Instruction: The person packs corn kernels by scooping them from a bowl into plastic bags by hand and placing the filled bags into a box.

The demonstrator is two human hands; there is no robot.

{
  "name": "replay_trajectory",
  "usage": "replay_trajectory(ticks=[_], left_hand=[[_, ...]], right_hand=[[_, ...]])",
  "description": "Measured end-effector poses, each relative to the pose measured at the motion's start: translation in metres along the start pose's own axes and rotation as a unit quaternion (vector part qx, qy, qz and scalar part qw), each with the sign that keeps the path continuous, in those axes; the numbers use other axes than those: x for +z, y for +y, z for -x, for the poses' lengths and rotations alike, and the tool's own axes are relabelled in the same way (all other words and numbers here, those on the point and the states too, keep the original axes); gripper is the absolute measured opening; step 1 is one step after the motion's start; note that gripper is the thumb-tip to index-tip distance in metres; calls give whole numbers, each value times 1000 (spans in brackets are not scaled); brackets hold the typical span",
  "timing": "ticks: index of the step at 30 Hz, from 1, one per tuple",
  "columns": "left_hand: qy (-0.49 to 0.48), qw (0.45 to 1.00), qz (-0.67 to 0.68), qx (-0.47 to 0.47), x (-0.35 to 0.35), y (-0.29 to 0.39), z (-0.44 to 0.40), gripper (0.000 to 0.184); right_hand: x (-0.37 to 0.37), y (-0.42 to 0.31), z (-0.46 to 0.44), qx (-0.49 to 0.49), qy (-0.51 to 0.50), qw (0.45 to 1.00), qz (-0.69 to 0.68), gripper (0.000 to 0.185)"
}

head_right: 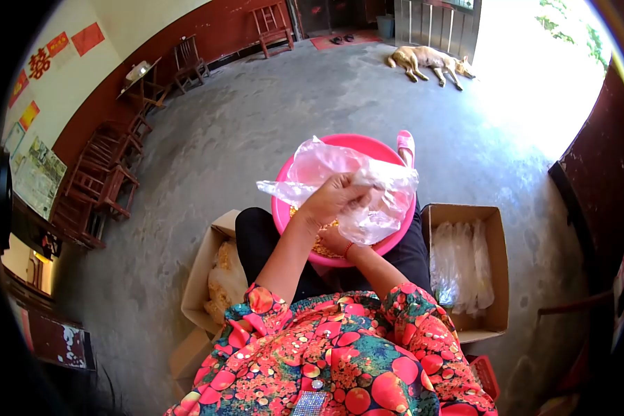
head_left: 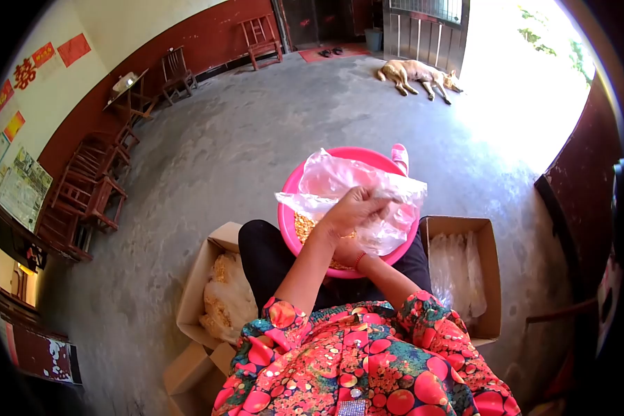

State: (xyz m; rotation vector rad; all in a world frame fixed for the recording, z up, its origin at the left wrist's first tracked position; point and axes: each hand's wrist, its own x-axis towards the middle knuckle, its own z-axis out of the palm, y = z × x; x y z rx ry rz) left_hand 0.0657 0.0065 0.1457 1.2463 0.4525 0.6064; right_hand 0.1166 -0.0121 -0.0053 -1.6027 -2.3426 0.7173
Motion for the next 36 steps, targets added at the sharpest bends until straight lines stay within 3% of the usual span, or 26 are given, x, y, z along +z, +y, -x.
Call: replay_trajectory(ticks=[2,3,6,7,9,11,12,13,15,16,17,19,22,23,25,26,28,31,33,36], left_hand=[[15,998,61,5,-15,1,-1,17],[32,992,122,7,-28,-2,-2,19],[115,954,277,-10,-86,-66,2,35],[170,945,278,-29,-96,-84,8,37],[218,934,280,-48,-121,-125,16,37],[325,898,296,-13,-132,-148,23,34],[384,880,278,21,-132,-151,22,31],[384,879,281,21,-133,-151,23,31],[413,884,202,83,-130,-137,25,27],[470,858,166,126,-119,-131,24,22],[471,856,170,129,-119,-131,26,22],[493,857,36,146,-117,-133,34,19],[514,837,5,189,-104,-126,33,18],[518,833,13,194,-100,-122,33,18],[527,816,-83,221,-96,-117,35,18],[533,813,-77,223,-96,-118,35,18],[511,809,-161,240,-96,-124,33,16],[489,819,-165,251,-97,-129,31,15],[492,822,-143,248,-96,-127,30,16],[472,845,-98,230,-94,-129,34,16]], right_hand=[[-5,-1,1,10,-106,993,47,28],[-6,-1,0,9,-101,994,47,28],[6,16,0,-12,86,996,-12,24],[19,30,-5,-13,87,996,-14,24],[38,52,-14,-210,281,937,-12,25],[14,38,-6,-177,326,928,-11,26],[-28,7,15,21,158,958,-239,24],[-49,-10,28,218,-30,872,-437,22],[-35,10,24,216,-58,868,-444,21],[-39,11,26,207,-65,831,-512,21],[-43,11,28,197,-71,790,-576,21],[-48,15,35,202,-74,786,-579,20],[-61,19,55,29,-96,917,-386,18],[-71,14,63,29,-101,920,-377,18],[-88,1,78,118,-156,815,-545,14],[-93,1,81,88,-180,783,-589,19],[-111,-18,83,57,-146,803,-574,20],[-120,-25,64,30,-89,814,-574,20],[-116,-20,46,125,-65,862,-486,20],[-91,11,17,178,-60,886,-423,20]])
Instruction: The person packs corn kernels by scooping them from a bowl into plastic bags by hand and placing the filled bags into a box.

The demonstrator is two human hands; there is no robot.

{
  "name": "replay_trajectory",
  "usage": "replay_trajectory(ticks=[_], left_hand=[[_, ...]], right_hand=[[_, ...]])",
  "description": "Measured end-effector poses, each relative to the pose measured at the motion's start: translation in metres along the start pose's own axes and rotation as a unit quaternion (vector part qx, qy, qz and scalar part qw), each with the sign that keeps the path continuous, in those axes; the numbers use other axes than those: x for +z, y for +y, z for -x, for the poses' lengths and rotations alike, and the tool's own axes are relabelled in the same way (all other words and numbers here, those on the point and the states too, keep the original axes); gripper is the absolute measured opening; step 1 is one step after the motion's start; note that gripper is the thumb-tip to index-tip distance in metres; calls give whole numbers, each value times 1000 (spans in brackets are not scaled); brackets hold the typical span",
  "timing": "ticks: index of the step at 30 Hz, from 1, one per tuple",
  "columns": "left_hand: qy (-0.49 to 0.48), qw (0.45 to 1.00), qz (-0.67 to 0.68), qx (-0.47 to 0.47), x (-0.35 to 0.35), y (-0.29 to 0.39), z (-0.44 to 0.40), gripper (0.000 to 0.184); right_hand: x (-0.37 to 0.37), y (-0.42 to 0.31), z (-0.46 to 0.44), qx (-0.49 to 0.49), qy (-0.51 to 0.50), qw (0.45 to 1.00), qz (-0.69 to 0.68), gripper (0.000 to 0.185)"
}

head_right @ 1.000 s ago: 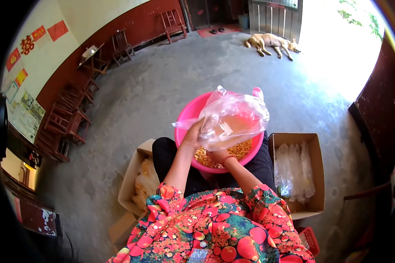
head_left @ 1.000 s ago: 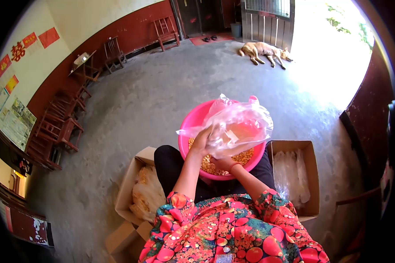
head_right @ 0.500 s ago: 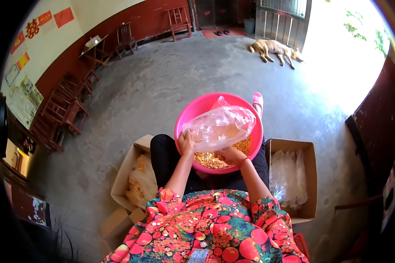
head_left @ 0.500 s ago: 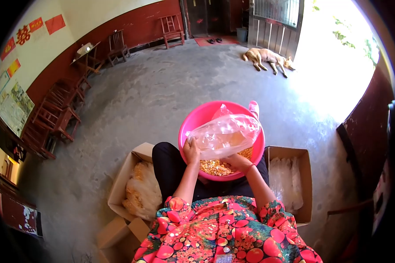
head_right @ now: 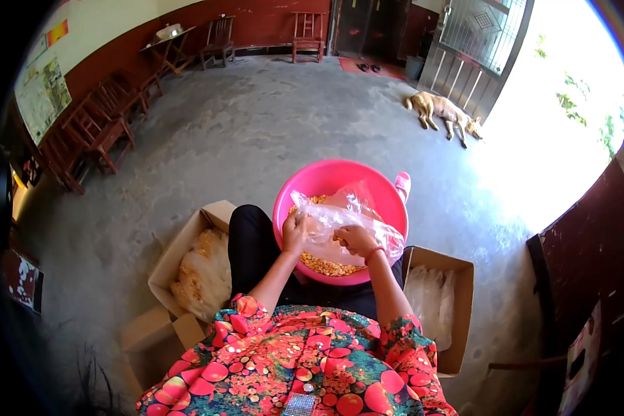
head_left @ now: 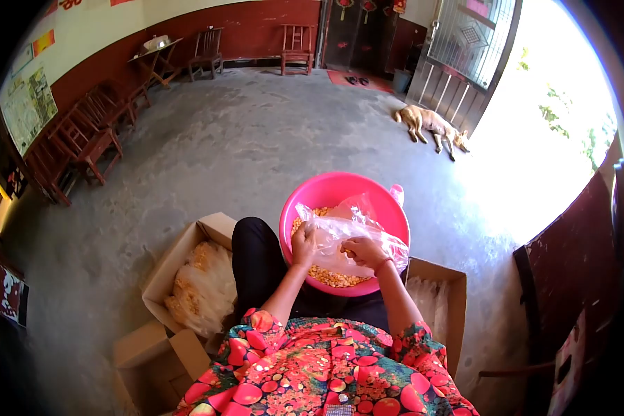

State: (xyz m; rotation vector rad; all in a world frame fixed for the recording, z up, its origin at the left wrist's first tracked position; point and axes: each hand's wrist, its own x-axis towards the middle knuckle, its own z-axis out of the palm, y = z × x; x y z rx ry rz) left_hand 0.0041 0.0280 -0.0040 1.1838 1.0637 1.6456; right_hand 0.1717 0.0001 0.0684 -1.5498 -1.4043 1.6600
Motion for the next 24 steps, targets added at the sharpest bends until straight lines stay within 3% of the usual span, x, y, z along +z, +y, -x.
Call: replay_trajectory(ticks=[1,2,3,5,6,7,8,9,11,12,15,18,20,21,23,24], left_hand=[[-24,999,21,-24,0,-1,0,16],[-21,999,23,-24,0,-1,0,16],[-57,998,24,-12,1,-2,1,17],[-91,995,26,-2,3,3,2,19],[-123,992,17,-20,6,9,4,22],[-155,987,8,-38,8,14,6,26],[-179,982,14,-63,8,1,5,36],[-179,981,16,-65,8,6,7,36],[-240,960,-125,-78,4,25,6,40],[-240,960,-123,-77,3,25,6,40],[-249,960,-90,-94,1,37,6,42],[-286,937,34,-198,0,44,10,40],[-275,947,-166,11,5,29,16,31],[-275,947,-165,11,4,24,14,31],[-218,954,-202,-23,-2,11,8,26],[-152,978,-137,-47,-3,-10,5,19]], right_hand=[[0,5,-9,29,20,999,23,20],[1,10,-15,-19,61,992,112,17],[-8,23,-33,-18,59,992,114,17],[-25,42,-66,-15,11,995,-103,15],[-23,47,-70,-125,29,962,-240,25],[-30,46,-76,-186,59,979,-64,31],[-39,47,-84,-238,111,959,109,42],[-31,18,-64,-195,134,972,11,49],[-27,-10,-42,-199,162,967,0,50],[-26,-21,-33,-204,189,960,-13,51],[-25,-37,-19,-219,268,937,-54,54],[-36,-23,-29,-227,275,932,-61,54],[-48,-2,-41,-223,292,929,-42,51],[-64,26,-57,-323,302,851,285,45],[-58,28,-43,-382,269,668,579,39],[-31,-7,-2,-213,91,887,399,34]])
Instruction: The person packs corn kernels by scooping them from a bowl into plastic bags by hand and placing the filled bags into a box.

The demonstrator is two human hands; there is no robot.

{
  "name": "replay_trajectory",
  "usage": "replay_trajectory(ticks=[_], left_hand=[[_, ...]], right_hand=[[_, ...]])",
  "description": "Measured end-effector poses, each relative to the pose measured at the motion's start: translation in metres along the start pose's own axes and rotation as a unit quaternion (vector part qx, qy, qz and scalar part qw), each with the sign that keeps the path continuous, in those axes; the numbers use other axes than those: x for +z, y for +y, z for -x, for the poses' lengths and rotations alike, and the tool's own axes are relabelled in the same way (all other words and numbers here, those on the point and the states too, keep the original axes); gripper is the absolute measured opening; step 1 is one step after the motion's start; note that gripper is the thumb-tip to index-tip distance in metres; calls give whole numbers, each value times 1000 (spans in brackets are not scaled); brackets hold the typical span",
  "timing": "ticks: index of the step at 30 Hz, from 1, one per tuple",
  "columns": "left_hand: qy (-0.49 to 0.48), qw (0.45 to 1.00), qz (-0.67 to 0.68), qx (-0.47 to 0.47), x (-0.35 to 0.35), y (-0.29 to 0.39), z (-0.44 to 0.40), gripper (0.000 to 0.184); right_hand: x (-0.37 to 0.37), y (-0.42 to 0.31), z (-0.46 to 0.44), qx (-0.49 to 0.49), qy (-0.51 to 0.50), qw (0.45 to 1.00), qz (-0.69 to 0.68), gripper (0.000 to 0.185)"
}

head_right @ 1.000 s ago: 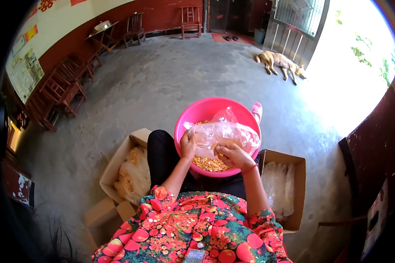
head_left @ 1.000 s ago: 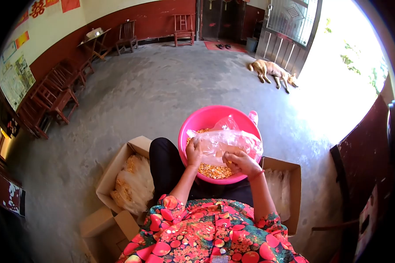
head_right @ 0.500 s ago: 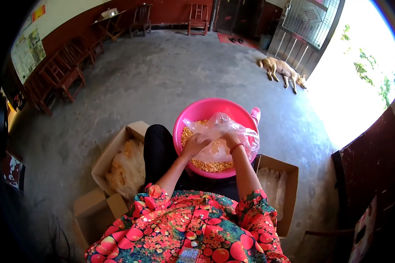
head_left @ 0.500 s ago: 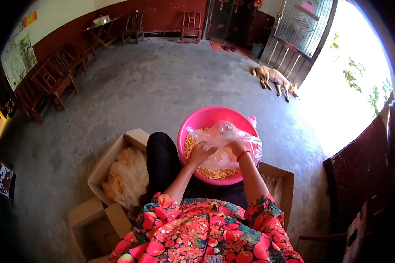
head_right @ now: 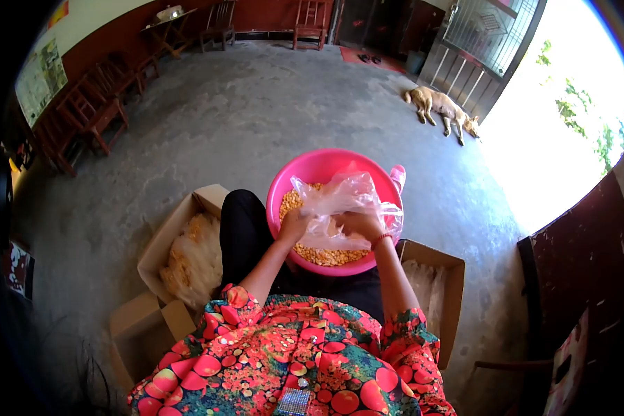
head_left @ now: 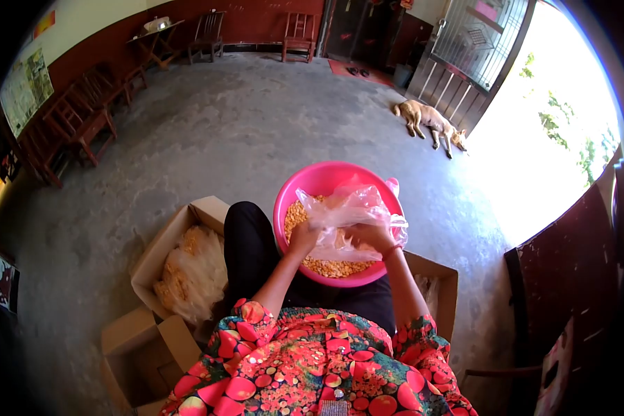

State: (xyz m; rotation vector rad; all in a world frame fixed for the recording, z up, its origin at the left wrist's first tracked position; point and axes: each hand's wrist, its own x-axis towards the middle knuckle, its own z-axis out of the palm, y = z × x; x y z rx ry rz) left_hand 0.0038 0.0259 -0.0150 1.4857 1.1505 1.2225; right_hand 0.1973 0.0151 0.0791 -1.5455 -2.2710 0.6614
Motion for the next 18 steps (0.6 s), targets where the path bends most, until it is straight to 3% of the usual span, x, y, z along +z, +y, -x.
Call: replay_trajectory(ticks=[1,3,4,5,7,9,11,14,16,18], left_hand=[[23,993,109,-24,0,3,0,17],[58,988,145,-9,1,6,0,16],[59,988,146,-9,1,3,0,16],[72,988,135,14,2,-1,-1,16],[85,988,125,36,2,1,-1,17],[65,920,364,-130,0,14,3,18],[42,923,366,-115,-1,4,1,18],[97,949,289,-84,1,-2,0,16],[88,949,287,-92,-2,10,2,17],[70,956,262,-115,-8,40,8,20]], right_hand=[[-7,-33,10,143,-206,930,-269,29],[13,-39,23,121,-281,936,-175,31],[52,6,23,-106,-157,982,10,32],[72,25,24,-118,-132,984,-11,34],[77,23,30,-44,-116,989,87,33],[79,25,27,-48,-95,991,81,34],[76,22,25,-52,-74,993,75,34],[54,-3,25,-77,-101,983,129,32],[41,-14,16,-44,-178,981,-66,30],[43,-3,6,-28,-167,977,-128,30]])
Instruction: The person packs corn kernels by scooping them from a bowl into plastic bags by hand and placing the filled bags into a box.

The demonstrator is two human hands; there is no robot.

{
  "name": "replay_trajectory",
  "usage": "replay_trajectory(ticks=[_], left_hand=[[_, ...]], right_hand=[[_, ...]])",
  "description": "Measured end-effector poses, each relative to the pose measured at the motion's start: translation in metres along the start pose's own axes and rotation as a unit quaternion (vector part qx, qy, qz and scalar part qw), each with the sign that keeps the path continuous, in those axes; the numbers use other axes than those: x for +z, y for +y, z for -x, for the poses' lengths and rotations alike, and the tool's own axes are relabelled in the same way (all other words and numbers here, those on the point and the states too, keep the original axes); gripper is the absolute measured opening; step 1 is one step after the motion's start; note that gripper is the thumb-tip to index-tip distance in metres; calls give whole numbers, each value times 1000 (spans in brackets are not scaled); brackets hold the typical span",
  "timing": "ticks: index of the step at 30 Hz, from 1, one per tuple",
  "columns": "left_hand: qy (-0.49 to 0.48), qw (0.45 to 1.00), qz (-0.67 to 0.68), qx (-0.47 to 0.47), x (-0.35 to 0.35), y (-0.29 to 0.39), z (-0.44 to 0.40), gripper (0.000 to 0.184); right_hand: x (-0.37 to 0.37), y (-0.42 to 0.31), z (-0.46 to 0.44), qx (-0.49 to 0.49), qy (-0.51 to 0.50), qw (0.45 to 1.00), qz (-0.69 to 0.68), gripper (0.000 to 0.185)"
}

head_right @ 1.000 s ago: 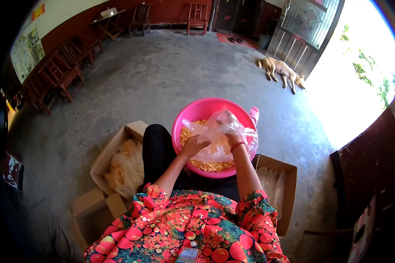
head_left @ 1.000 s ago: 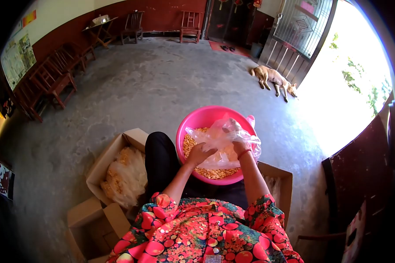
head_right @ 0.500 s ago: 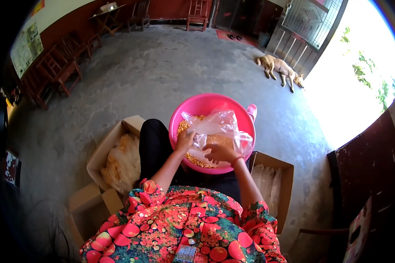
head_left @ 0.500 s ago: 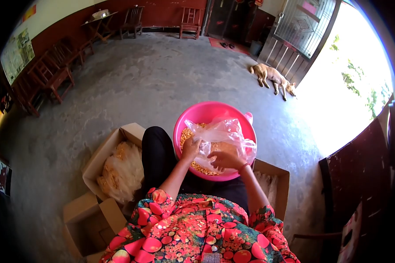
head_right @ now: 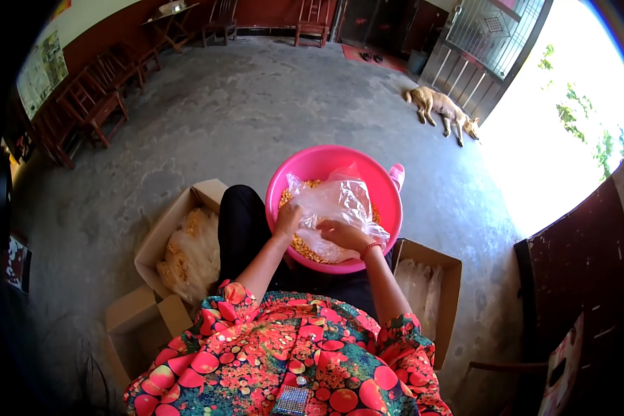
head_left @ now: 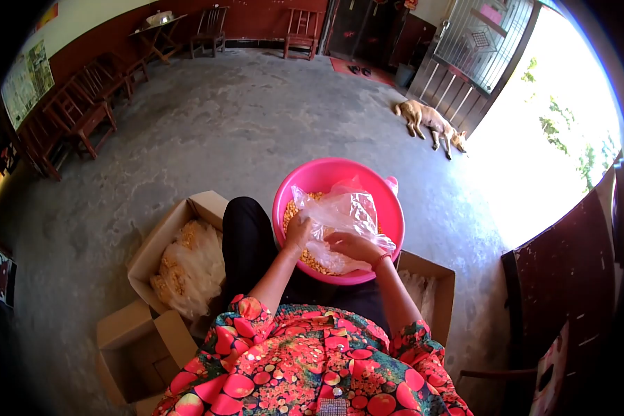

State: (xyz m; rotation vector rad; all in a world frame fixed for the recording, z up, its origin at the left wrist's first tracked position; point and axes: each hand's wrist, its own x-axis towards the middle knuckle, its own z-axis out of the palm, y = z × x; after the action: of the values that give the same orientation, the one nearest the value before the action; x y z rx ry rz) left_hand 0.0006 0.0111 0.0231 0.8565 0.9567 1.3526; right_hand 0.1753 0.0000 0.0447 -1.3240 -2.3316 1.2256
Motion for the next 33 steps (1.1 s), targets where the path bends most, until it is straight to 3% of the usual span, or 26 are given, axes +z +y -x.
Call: replay_trajectory(ticks=[2,4,5,6,7,13,15,17,19,20,21,23,24,25,27,29,30,31,33], left_hand=[[-9,999,-30,-24,2,0,0,25],[-79,988,-46,121,-5,-30,-17,31],[-79,988,-47,123,-8,-44,-23,31],[-57,987,-57,139,-10,-52,-27,33],[-35,985,-67,155,-11,-60,-30,35],[-32,940,-269,210,-16,-52,-29,31],[-19,945,-254,203,-13,-53,-28,28],[-7,951,-240,197,-11,-49,-24,26],[-40,948,-265,172,-11,-36,-16,24],[-32,946,-256,194,-9,-37,-17,21],[-34,946,-256,197,-9,-38,-16,21],[-33,942,-308,131,-9,-36,-13,18],[-9,908,-378,180,-10,-42,-16,16],[-14,908,-376,186,-11,-44,-16,16],[-54,956,-274,86,-11,-45,-18,16],[-51,958,-253,121,-9,-45,-19,17],[-54,971,-217,84,-9,-44,-18,17],[-58,980,-183,46,-10,-45,-18,17],[-51,968,-206,132,-17,-64,-29,15]], right_hand=[[-6,5,-5,44,19,998,-52,30],[-2,9,-6,19,16,999,-40,31],[2,12,-6,-5,11,999,-30,33],[6,19,-6,-67,-4,992,105,37],[13,25,-10,-67,-59,982,165,41],[15,-11,15,-42,-26,977,205,39],[0,-38,22,-112,-53,992,-23,37],[-16,-55,26,-125,-83,988,-36,39],[-28,-72,30,-61,-5,962,-267,46],[-32,-67,25,-80,71,945,-308,50],[-37,-67,26,-22,176,916,-360,53],[-46,-47,16,-15,297,870,-394,59],[-47,-25,6,-10,301,881,-365,61],[-46,-8,3,-4,309,890,-334,63],[-39,5,7,3,287,884,-370,62],[-29,-5,12,-1,340,881,-331,45],[-22,-2,12,-49,357,883,-301,31],[-16,-5,16,-43,335,895,-293,27],[-11,-50,39,-30,231,938,-256,21]])
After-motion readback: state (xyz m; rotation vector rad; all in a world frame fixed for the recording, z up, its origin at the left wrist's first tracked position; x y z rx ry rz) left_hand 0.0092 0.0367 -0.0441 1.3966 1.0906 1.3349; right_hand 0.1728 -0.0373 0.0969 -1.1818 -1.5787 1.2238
